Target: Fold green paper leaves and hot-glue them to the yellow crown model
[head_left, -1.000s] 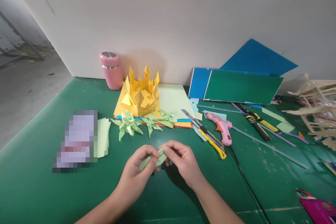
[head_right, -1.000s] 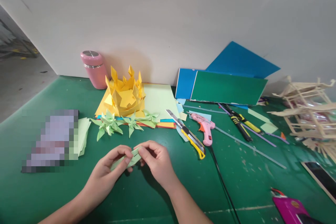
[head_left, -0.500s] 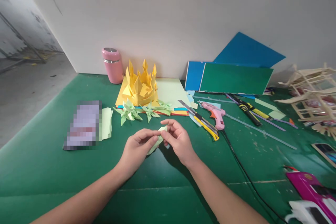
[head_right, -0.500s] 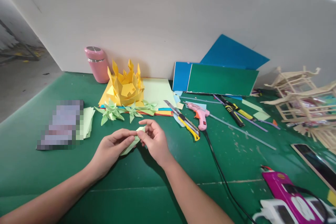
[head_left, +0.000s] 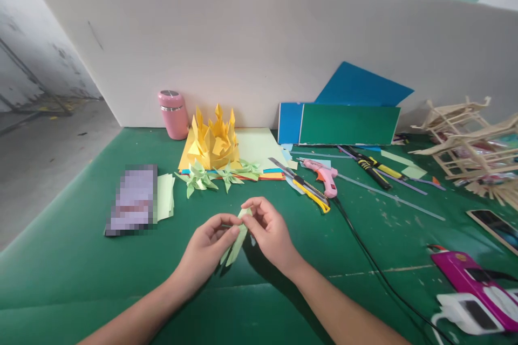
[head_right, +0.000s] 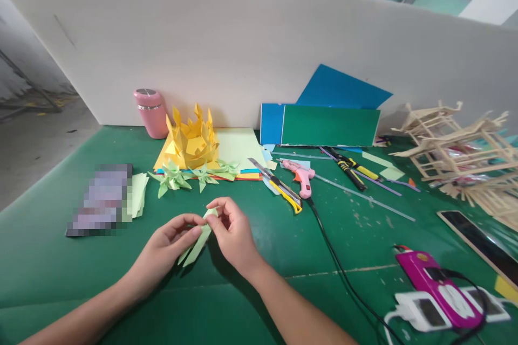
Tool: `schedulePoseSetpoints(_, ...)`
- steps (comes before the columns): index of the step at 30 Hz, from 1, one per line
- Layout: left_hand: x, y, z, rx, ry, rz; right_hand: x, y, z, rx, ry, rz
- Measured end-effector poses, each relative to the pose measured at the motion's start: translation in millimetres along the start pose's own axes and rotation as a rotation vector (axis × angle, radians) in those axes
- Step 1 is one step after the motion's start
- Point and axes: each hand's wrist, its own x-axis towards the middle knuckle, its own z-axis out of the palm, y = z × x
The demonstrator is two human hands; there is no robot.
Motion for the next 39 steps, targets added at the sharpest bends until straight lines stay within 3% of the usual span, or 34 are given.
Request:
schedulePoseSetpoints(10,7,-6,-10,-0.167,-0.184,-0.022,6,0,-4,0.155,0.02,0.12)
schedulePoseSetpoints(22,3,-19,-13,-0.116,-0.287,0.039,-1,-3,-1,0.204,0.064,0.154)
schedulePoseSetpoints(32,6,-12,-11,-0.129,-0.119,-0.014,-2,-3,0,0.258,-0.077,0.168)
schedulePoseSetpoints(39,4,-10,-9,-0.199,-0.157,-0.019,-1,-4,-3,0.232,-0.102,0.152)
